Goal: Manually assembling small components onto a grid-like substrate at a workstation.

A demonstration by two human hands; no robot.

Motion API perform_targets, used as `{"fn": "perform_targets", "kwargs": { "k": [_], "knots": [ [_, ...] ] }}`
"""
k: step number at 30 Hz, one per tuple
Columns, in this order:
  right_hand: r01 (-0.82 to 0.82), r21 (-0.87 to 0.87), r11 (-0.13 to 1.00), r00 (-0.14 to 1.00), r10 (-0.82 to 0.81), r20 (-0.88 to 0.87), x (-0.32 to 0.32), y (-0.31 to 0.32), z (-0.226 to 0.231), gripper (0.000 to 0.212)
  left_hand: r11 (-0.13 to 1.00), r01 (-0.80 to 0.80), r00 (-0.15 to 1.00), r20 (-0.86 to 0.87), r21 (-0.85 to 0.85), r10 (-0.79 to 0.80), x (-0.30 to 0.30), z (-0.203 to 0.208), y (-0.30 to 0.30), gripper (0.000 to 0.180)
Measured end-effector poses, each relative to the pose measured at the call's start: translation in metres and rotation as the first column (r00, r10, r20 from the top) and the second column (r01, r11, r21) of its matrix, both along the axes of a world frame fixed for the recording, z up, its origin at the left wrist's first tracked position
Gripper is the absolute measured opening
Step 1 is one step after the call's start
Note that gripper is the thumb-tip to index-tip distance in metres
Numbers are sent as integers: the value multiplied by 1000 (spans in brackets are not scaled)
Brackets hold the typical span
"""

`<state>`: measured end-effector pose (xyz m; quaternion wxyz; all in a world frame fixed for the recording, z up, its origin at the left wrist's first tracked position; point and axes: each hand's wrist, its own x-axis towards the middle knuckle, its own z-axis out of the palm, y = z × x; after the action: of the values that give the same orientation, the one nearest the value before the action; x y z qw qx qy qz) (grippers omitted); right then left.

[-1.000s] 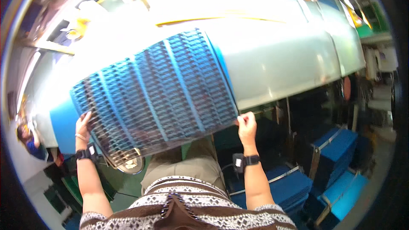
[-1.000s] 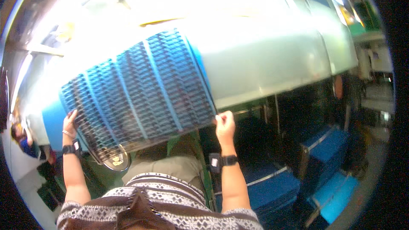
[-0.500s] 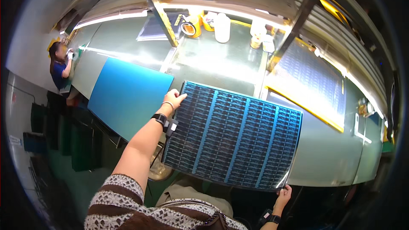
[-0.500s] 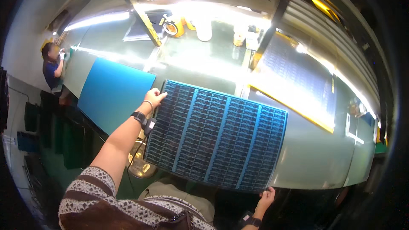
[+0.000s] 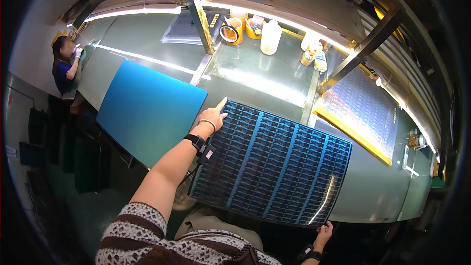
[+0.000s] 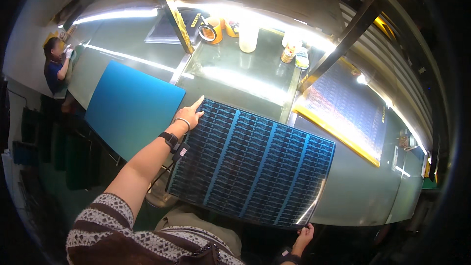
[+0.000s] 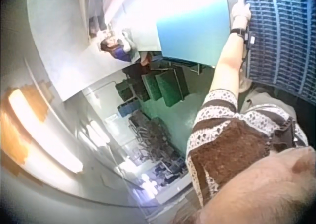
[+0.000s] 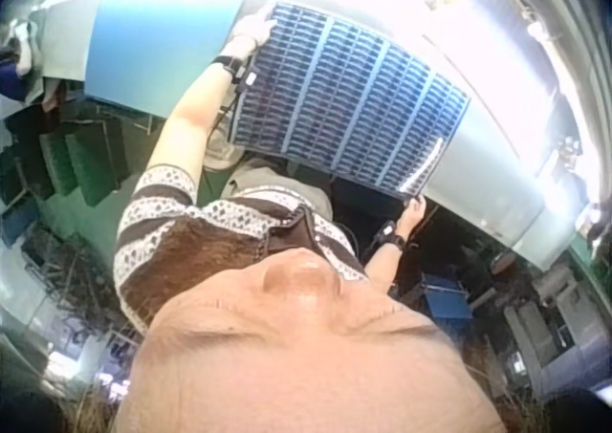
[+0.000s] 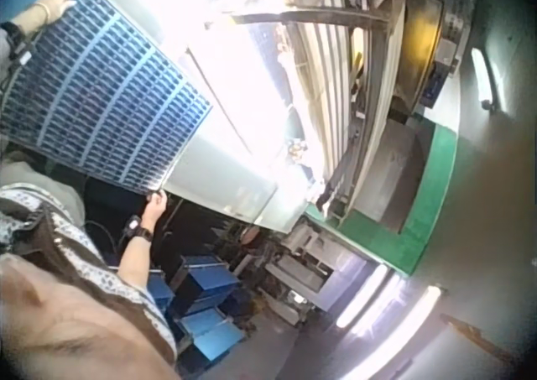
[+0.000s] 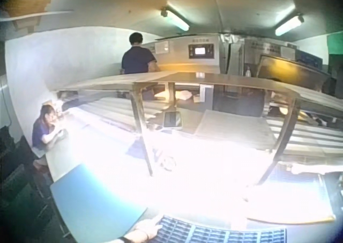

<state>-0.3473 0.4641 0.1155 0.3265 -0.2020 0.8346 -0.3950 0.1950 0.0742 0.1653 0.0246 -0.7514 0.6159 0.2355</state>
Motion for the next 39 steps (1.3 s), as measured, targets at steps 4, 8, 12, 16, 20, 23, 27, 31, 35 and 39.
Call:
{"fn": "perform_targets", "kwargs": {
  "k": [4, 8, 12, 16, 20, 23, 27, 31, 35, 39],
  "knots": [
    [14, 8, 1000, 1000, -14, 26, 1, -2, 2, 28, 999, 17, 1000, 6, 51, -17, 2, 2, -2, 63],
    [2, 12, 1000, 1000, -2, 20, 0, 1, 0, 28, 998, 29, 1000, 0, 57, -30, 2, 5, 0, 64],
    [15, 19, 1000, 999, -15, 29, 0, 0, 0, 29, 996, 78, 996, 42, 39, -80, 5, -2, -5, 60],
    [59, -90, 994, 993, -49, 106, -1, 6, 2, 26, 982, 183, 961, 217, -48, -169, -4, -8, -7, 52],
    [131, -27, 991, 986, -127, 111, 25, 21, 1, 29, 897, 295, 906, 394, -330, -153, -9, -22, 2, 58],
    [23, 184, 983, 966, 25, -256, 38, 17, 11, 42, 844, 324, 907, 394, -426, -150, -11, -51, 8, 63],
    [-320, 386, 865, 486, 500, -717, 70, -79, 54, 61, 893, 196, 949, 308, -406, -68, -6, -69, 12, 63],
    [-450, 421, 788, 301, 577, -759, 65, -178, 38, 51, 872, 219, 951, 295, -438, -91, -16, -68, 9, 61],
    [-393, 433, 811, 256, 549, -795, 34, -262, 14, 48, 893, 197, 953, 292, -405, -78, -16, -66, 10, 59],
    [-376, 451, 809, 187, 543, -819, 13, -294, 5, 48, 894, 194, 957, 277, -403, -83, -17, -66, 11, 58]
  ]
}}
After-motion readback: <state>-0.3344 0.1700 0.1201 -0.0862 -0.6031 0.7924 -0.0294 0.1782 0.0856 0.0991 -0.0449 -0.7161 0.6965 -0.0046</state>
